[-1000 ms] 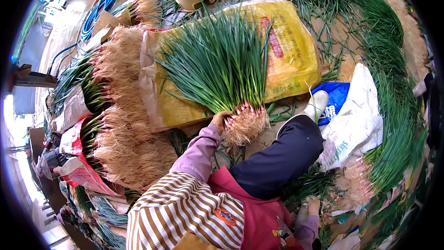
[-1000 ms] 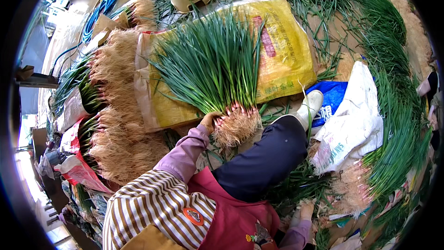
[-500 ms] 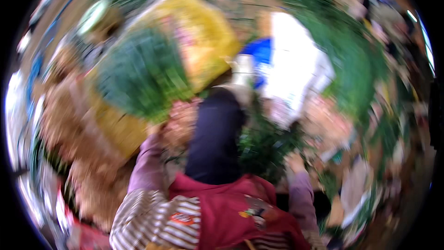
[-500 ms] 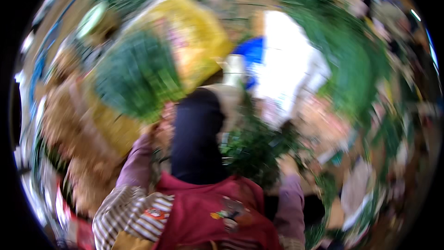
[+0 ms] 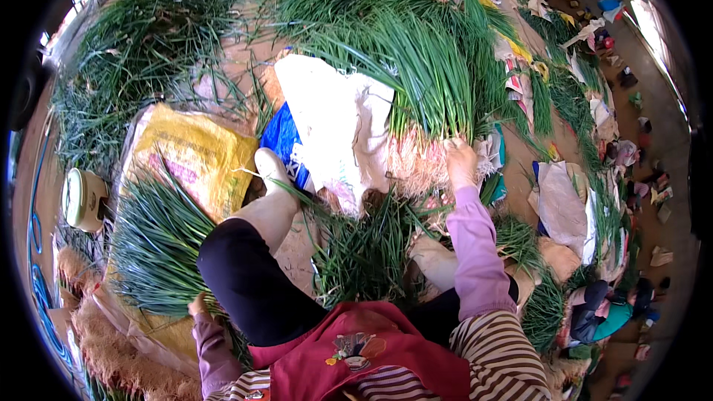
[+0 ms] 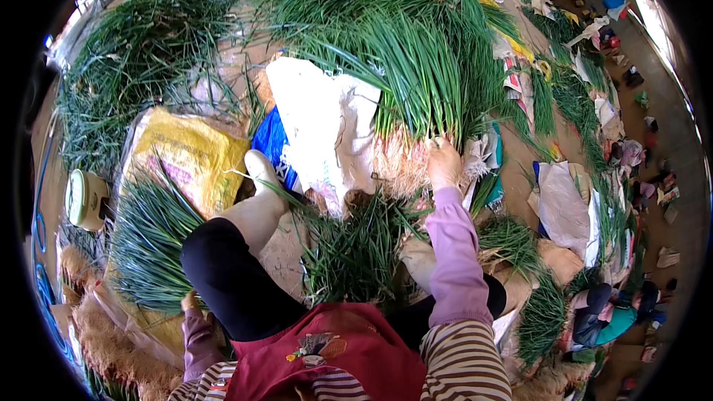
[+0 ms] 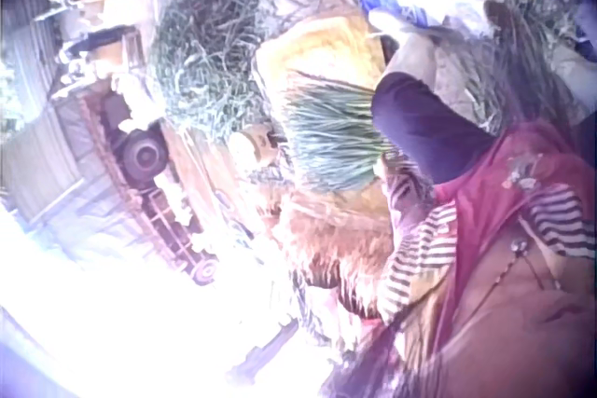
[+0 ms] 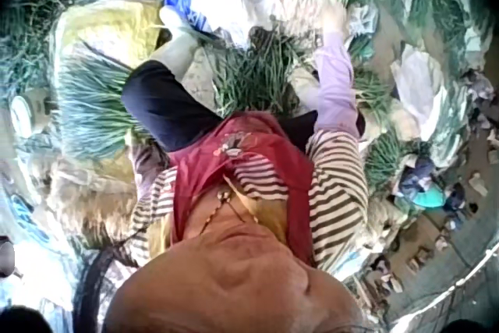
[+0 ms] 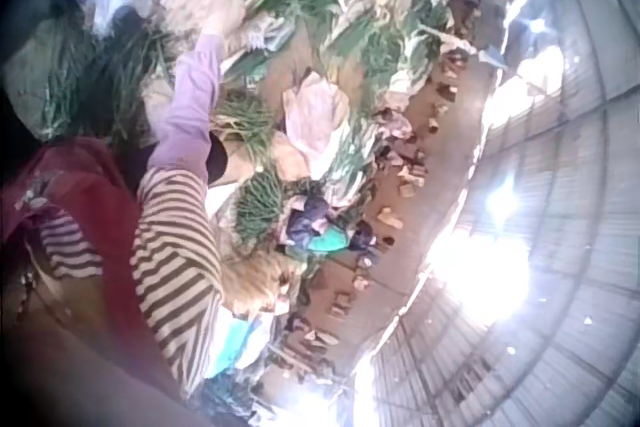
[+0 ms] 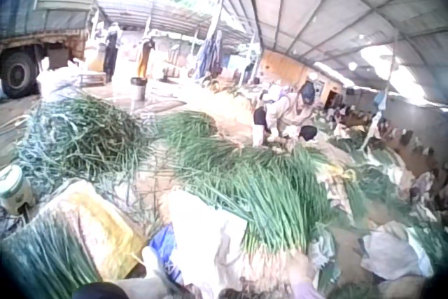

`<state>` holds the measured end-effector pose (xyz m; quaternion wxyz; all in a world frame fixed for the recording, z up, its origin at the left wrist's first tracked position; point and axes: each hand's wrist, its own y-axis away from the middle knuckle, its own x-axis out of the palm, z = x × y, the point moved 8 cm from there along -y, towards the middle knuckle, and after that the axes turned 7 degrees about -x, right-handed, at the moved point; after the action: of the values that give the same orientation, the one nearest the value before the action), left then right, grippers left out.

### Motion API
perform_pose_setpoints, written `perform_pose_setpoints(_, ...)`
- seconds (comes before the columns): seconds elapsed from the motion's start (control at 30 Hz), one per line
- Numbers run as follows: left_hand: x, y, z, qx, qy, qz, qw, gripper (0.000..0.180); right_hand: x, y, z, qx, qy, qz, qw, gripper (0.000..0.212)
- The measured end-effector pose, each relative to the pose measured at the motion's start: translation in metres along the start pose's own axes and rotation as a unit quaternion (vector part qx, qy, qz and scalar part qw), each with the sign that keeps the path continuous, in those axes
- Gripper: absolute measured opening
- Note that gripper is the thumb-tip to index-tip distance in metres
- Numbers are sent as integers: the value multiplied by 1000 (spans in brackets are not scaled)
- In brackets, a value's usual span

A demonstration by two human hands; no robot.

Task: The person sorts and cleans green onions by hand, removing outer leaves and bundling them into larger piles while sitting on the floor.

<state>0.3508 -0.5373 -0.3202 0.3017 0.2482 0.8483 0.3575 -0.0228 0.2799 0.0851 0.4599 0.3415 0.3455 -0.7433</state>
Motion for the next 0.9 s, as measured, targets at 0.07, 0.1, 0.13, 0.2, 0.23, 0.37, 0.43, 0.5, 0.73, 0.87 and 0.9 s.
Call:
perform_pose_setpoints(0.07,-47,6,-61,154,69,-57,984,37,33,-25,14,-6,156,97,983,39)
perform_pose_setpoints(0.1,-20,34,-117,209,88,-25,974,35,38,-38,-16,-3,234,132,963,38)
perform_pose_setpoints(0.13,-5,84,-163,218,134,5,967,35,38,-38,-19,-9,258,125,958,37)
perform_pose_setpoints(0.2,11,197,-261,326,156,12,932,36,34,-34,-14,-36,178,55,982,36)
perform_pose_setpoints(0.23,16,251,-303,418,130,-5,899,37,31,-27,-10,-48,135,23,989,35)
perform_pose_setpoints(0.37,95,439,-357,525,150,107,831,32,46,84,43,-161,73,194,965,16)
perform_pose_setpoints(0.43,158,498,-350,499,164,212,824,29,81,157,38,-288,73,408,863,15)
perform_pose_setpoints(0.5,229,530,-328,451,108,312,829,28,99,206,-19,-74,21,681,728,17)
perform_pose_setpoints(0.73,387,531,-167,258,-20,583,770,46,10,3,4,2,98,88,991,30)
perform_pose_setpoints(0.87,409,525,-131,212,-47,595,774,40,37,-48,-62,15,268,155,951,31)
perform_pose_setpoints(0.9,406,513,-128,215,-42,583,783,38,46,-33,-36,14,204,161,966,32)
